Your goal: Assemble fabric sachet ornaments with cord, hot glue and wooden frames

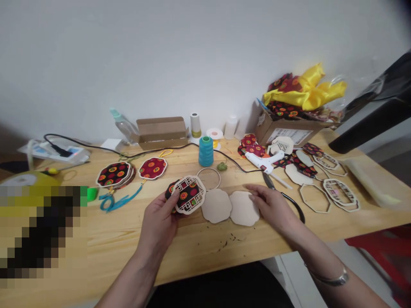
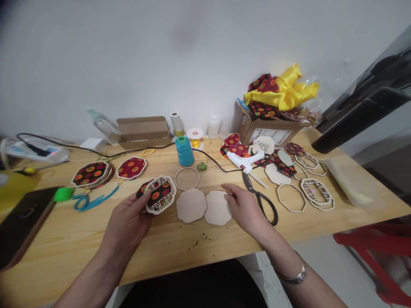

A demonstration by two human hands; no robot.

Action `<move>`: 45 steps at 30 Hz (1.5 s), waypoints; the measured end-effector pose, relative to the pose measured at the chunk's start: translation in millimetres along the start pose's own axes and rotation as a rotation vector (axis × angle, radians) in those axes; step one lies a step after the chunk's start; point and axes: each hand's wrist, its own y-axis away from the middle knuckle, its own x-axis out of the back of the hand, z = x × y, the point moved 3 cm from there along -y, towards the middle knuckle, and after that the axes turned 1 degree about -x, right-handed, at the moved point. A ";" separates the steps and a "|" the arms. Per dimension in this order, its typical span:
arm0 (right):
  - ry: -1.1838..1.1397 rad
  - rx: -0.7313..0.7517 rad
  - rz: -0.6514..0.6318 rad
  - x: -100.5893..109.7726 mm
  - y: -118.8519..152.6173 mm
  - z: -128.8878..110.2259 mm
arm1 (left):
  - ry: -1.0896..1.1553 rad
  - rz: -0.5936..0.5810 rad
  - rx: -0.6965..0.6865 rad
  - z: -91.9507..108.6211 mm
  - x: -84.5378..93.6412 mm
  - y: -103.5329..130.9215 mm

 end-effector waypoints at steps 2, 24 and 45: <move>-0.048 -0.024 0.042 4.6 0.0 8.5 | 0.005 0.001 0.009 -0.1 -0.3 -0.1; 0.144 0.253 0.004 -38.5 8.3 -50.7 | 0.025 -0.021 0.077 -1.0 -2.9 3.3; -0.123 0.093 0.350 17.8 14.4 -17.0 | -0.080 -0.047 0.167 -6.3 -0.9 0.3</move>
